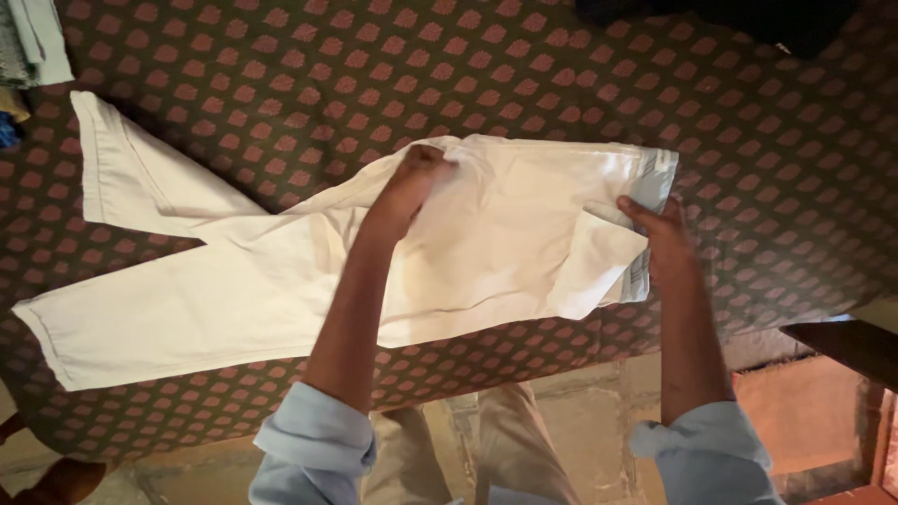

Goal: The person takes a pair of white trousers and a pair of grey trousers from a bed and folds each one neatly by hand.

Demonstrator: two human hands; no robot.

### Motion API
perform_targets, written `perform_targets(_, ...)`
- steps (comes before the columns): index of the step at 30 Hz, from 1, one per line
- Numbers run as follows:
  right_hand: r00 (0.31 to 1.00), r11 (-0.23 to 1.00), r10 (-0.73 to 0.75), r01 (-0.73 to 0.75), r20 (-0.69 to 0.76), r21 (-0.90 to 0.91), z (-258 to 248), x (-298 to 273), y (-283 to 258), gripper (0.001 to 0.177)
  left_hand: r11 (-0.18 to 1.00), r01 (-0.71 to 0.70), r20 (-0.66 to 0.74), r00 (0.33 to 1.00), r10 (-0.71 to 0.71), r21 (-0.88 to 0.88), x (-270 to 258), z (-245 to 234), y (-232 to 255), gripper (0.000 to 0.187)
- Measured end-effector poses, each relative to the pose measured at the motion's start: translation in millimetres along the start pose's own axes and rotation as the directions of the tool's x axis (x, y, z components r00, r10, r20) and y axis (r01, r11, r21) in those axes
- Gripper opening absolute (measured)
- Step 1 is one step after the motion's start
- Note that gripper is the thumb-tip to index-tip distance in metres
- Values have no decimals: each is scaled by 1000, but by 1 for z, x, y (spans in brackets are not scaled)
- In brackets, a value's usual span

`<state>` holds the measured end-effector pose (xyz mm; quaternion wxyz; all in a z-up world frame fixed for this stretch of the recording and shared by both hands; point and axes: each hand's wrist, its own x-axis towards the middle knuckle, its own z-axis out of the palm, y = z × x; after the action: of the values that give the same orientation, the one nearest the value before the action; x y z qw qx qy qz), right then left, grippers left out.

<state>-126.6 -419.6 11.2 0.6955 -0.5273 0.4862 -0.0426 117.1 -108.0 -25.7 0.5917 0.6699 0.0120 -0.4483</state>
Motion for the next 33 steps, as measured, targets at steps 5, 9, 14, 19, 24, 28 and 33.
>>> perform_targets(5, 999, 1000, 19, -19, 32, -15, 10, -5, -13, 46, 989, -119, -140, 984, 107, -83, 13, 4, -4, 53)
perform_targets(9, 993, 994, -107, 108, 48, -17, 15, -8, -15, 39, 905, -411, -171, 889, 425, 112, 28, -7, 2, 35)
perform_targets(14, 981, 978, -193, 192, -5, -82, 19, -3, -6, 36, 742, -458, -213, 762, 611, 490, 16, 0, 18, 22)
perform_targets(19, 963, 957, -264, 269, 59, -107, 12, -13, -9, 32, 818, -310, -208, 868, 451, 484, -27, -8, 41, 32)
perform_targets(24, 928, 913, -372, 368, 11, -174, 17, -24, -3, 26, 441, -75, 61, 997, 45, 894, -72, -56, 46, 58)
perform_targets(28, 928, 880, -369, 333, -45, -339, 20, -19, -5, 19, -13, -199, 196, 972, -127, 980, -88, -77, 24, 63)
perform_targets(33, 899, 849, -436, 397, -39, -349, 15, -5, 10, 23, -131, -58, 14, 949, -315, 990, -102, -136, 39, 68)
